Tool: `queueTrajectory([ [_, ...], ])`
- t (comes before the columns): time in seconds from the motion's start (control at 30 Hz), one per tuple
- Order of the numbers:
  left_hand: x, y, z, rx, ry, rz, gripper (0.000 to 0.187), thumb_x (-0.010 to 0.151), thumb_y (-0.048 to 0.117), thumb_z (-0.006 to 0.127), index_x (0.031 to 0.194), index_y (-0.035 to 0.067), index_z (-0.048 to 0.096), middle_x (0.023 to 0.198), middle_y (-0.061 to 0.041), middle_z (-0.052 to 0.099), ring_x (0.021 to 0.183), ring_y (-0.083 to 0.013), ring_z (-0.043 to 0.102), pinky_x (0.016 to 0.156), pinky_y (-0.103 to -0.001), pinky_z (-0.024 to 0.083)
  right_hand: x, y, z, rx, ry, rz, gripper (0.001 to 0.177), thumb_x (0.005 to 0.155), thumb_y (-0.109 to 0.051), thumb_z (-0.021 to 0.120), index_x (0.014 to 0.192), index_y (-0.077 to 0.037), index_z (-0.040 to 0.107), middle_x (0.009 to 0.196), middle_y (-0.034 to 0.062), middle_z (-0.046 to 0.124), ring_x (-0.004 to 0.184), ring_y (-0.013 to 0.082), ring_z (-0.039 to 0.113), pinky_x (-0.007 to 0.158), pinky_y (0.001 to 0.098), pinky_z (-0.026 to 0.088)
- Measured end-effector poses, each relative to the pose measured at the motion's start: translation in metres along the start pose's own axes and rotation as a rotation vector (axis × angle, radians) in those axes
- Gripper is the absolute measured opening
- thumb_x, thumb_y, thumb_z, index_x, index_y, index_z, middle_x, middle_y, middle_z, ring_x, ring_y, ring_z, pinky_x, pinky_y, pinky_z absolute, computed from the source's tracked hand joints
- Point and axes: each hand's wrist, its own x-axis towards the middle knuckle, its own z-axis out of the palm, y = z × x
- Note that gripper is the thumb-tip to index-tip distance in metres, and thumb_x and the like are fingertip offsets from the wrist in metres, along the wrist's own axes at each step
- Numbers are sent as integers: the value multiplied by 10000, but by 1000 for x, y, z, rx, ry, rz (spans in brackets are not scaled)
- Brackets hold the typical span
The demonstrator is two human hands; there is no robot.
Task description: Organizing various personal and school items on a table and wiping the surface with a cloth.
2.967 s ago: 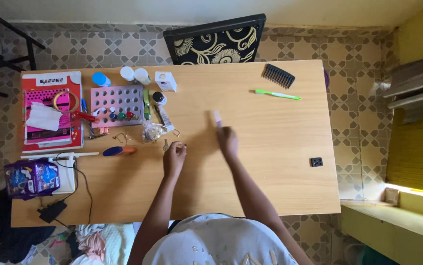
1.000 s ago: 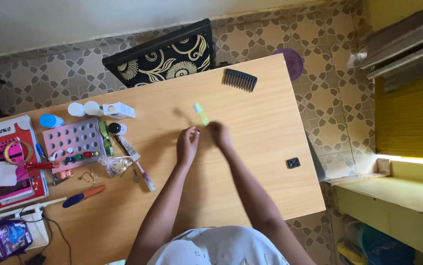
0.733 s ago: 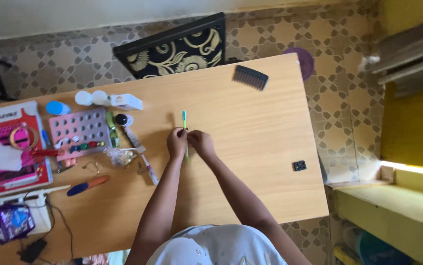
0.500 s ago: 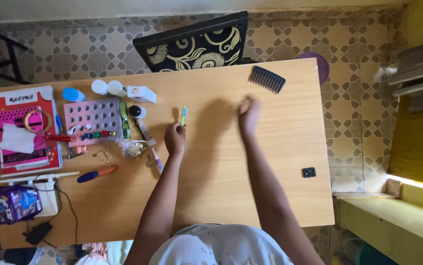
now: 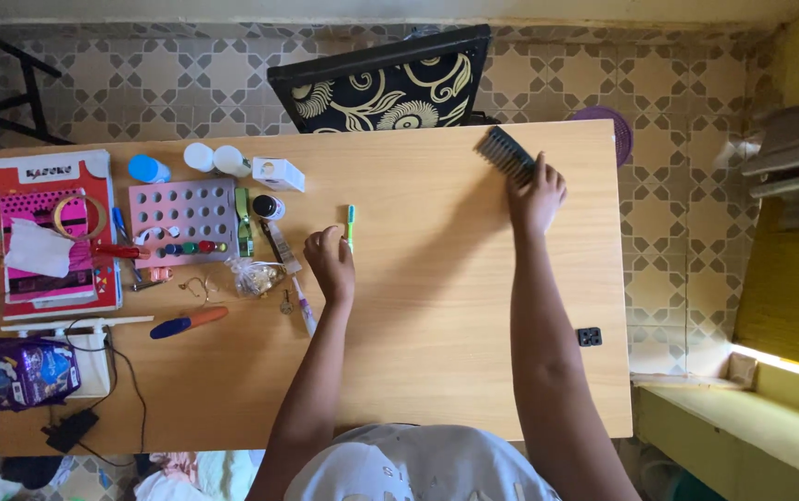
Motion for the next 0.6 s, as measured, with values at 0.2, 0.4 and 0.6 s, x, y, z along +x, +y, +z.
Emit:
queueTrajectory([
  [0.2, -1, 4, -3, 178, -172, -65, 459, 777, 198, 808, 1149, 8, 615, 1097, -228, 591, 1020, -432, 556, 847, -525, 483, -50, -65, -20, -121, -216, 119, 755, 672, -421, 870, 1220, 5, 572, 1140, 246, 591, 1005, 390, 616, 833, 508, 556],
  [0.4, -8, -31, 2, 200, -244, -46, 238, 945, 127, 659, 1140, 11, 588, 1046, -226, 616, 922, -427, 642, 770, -523, 526, -147, -131, 24, -43, -419, 42, 658, 694, -417, 833, 1076, 52, 575, 1000, 252, 668, 933, 398, 671, 809, 490, 586],
  [0.6, -9, -53, -22, 227, -231, -116, 245, 941, 111, 630, 1143, -19, 585, 1011, -259, 633, 878, -462, 661, 727, -545, 536, -221, -220, 25, 129, -337, -142, 606, 729, -405, 826, 1033, 66, 597, 976, 273, 653, 941, 430, 646, 806, 508, 572],
])
